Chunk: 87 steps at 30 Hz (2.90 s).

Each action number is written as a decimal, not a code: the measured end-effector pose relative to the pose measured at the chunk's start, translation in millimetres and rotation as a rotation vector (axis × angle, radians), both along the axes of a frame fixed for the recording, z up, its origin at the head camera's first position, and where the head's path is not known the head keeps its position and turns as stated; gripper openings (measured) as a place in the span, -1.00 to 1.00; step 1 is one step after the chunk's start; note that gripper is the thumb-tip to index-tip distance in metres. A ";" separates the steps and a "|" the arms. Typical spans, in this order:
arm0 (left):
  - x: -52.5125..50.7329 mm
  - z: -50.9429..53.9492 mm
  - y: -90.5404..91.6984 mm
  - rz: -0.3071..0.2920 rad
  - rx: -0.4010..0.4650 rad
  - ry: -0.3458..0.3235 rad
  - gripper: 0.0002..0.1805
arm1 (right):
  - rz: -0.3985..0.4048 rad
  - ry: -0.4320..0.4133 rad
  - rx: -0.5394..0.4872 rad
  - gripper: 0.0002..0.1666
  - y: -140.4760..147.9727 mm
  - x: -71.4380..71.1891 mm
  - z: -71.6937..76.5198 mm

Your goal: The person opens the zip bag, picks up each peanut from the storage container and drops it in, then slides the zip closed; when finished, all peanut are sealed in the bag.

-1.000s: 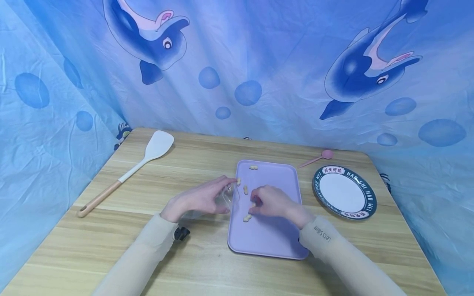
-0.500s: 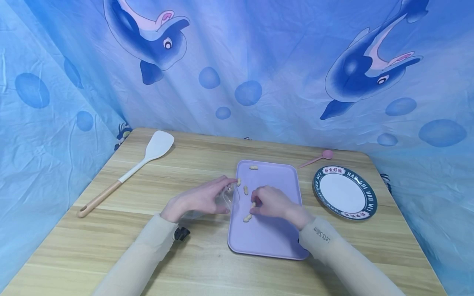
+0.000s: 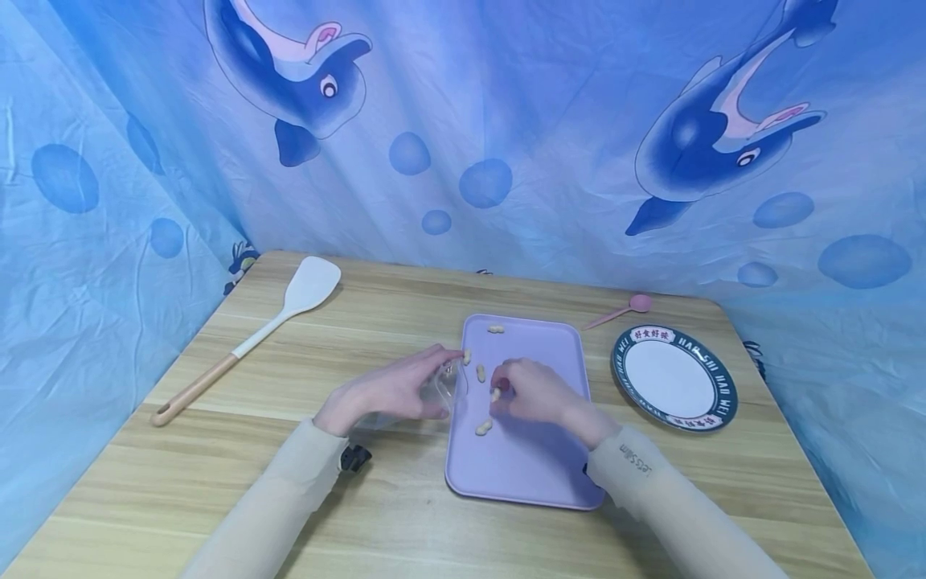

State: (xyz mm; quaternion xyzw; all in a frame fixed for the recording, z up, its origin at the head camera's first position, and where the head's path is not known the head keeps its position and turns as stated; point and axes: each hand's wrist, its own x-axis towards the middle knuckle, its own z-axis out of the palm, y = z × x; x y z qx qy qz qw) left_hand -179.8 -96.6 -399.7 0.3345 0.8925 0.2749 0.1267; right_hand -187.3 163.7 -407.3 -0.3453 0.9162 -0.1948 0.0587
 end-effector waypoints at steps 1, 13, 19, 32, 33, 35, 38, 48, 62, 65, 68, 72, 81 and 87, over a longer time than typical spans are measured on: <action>0.1 0.0 0.0 0.002 -0.003 0.000 0.03 | 0.003 0.005 -0.007 -0.75 0.3 -0.1 2.3; 1.1 0.6 -0.3 0.005 0.000 -0.005 0.03 | 0.010 0.033 -0.058 -0.68 -5.6 -1.0 30.4; 1.5 0.8 -0.5 -0.008 -0.006 0.015 0.00 | 0.044 0.060 -0.066 -0.68 -13.9 1.0 37.0; 0.9 0.7 -1.2 -0.007 -0.004 0.019 0.00 | 0.092 0.049 -0.091 -0.67 -29.8 4.7 39.4; 0.9 1.0 -1.2 -0.008 -0.005 0.021 0.00 | 0.092 0.048 -0.089 -0.67 -30.5 5.1 39.6; 1.0 1.3 -1.2 -0.011 -0.004 0.023 0.00 | 0.094 0.043 -0.089 -0.67 -31.4 5.6 39.6; 0.9 1.7 -1.1 -0.016 -0.003 0.030 0.00 | 0.095 0.039 -0.083 -0.67 -32.3 5.8 39.0; 1.1 1.1 -1.2 -0.021 0.011 0.043 -0.02 | 0.101 0.037 -0.079 -0.65 -34.0 6.2 37.7; 1.3 1.2 -0.6 -0.005 -0.001 0.018 0.01 | 0.098 0.031 -0.083 -0.64 -32.1 5.7 35.1; 1.4 1.5 -0.5 0.002 -0.008 0.015 0.02 | 0.098 0.032 -0.083 -0.64 -31.7 5.7 34.5; 1.5 1.4 -0.3 0.004 -0.009 0.014 0.02 | 0.096 0.036 -0.083 -0.64 -31.5 5.9 34.0; 1.7 1.5 -0.4 0.004 -0.006 0.012 0.02 | 0.090 0.032 -0.088 -0.64 -30.6 6.9 34.7; 2.0 3.5 -1.3 0.000 0.017 -0.005 0.02 | 0.019 0.042 -0.082 -0.65 -21.5 7.3 34.8; 1.8 5.1 -2.4 0.007 0.027 -0.021 0.01 | 0.002 0.037 -0.045 -0.64 -15.5 8.1 30.3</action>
